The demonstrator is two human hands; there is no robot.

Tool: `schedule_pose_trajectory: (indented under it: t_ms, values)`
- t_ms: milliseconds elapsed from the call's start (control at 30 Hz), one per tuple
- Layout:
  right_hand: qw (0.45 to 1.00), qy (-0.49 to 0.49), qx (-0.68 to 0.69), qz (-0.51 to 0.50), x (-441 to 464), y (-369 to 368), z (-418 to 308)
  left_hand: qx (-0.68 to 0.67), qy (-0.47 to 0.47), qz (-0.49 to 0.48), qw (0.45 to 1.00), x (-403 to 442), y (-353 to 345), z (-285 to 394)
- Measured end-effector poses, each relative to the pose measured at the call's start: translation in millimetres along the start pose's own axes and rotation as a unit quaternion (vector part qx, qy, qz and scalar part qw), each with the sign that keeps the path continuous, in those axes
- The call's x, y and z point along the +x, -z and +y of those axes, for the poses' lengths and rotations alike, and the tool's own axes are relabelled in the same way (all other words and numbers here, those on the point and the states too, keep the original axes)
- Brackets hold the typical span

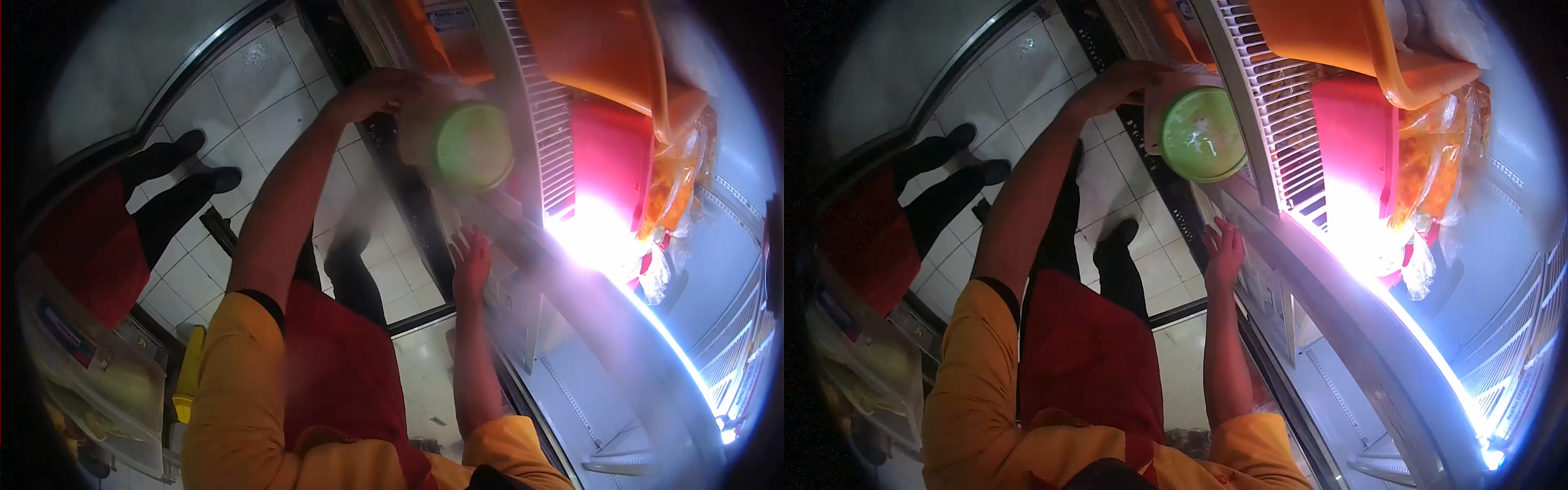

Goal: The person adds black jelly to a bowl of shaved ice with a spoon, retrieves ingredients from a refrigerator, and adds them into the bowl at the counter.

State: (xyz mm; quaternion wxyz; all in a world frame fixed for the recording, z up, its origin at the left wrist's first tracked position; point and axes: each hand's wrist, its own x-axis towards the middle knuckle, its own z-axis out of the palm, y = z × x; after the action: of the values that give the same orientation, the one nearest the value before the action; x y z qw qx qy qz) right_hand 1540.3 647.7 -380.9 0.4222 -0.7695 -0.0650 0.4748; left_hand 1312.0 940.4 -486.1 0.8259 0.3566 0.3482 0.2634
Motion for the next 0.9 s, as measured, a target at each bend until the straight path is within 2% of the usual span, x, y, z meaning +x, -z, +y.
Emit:
schedule_pose_trajectory:
  t_ms: [100,167,233,300,333,367,400,433,467,533,567,633,733,767,833,900]
  values:
    - [1.000,-0.009,-0.004,-0.008,-20,2,8,-0.040,0.010,-0.046,0.998,-32,25,-3]
    - [0.999,-0.020,-0.039,-0.019,-35,2,11,-0.021,0.044,0.033,0.998,-79,24,8]
    - [0.998,-0.023,-0.038,-0.039,-45,4,22,-0.028,0.056,0.064,0.996,-122,24,7]
    - [0.997,-0.024,-0.037,-0.067,-60,-1,19,-0.078,0.024,0.072,0.994,-167,21,-15]
    - [0.994,-0.009,-0.073,-0.084,-72,-4,15,-0.145,0.044,0.091,0.984,-194,9,-17]
    - [0.989,0.007,-0.107,-0.103,-83,-9,11,-0.043,-0.007,0.100,0.994,-220,4,-35]
    - [0.986,0.011,-0.106,-0.125,-94,-11,6,-0.154,0.024,0.117,0.981,-254,-22,-22]
    - [0.979,0.046,-0.120,-0.159,-107,-13,-2,-0.047,-0.034,0.085,0.995,-285,-32,-24]
    - [0.967,0.080,-0.134,-0.199,-119,-14,-8,-0.065,-0.053,0.101,0.991,-316,-47,-31]
    - [0.952,0.094,-0.134,-0.258,-143,-13,-21,-0.009,-0.052,0.122,0.991,-381,-84,-18]
    - [0.942,0.110,-0.143,-0.283,-155,-13,-32,-0.005,-0.057,0.156,0.986,-413,-98,-21]
    - [0.919,0.127,-0.152,-0.341,-172,-15,-39,-0.210,0.011,0.172,0.962,-473,-118,-33]
    - [0.892,0.124,-0.201,-0.385,-181,-6,-43,-0.207,-0.009,0.239,0.949,-558,-155,-18]
    - [0.877,0.106,-0.217,-0.414,-178,2,-37,-0.255,-0.047,0.232,0.937,-582,-161,-22]
    - [0.849,0.093,-0.241,-0.462,-171,13,-25,-0.263,-0.060,0.280,0.921,-630,-169,-38]
    - [0.754,0.153,-0.401,-0.498,-162,16,-12,-0.287,-0.077,0.345,0.890,-671,-170,-63]
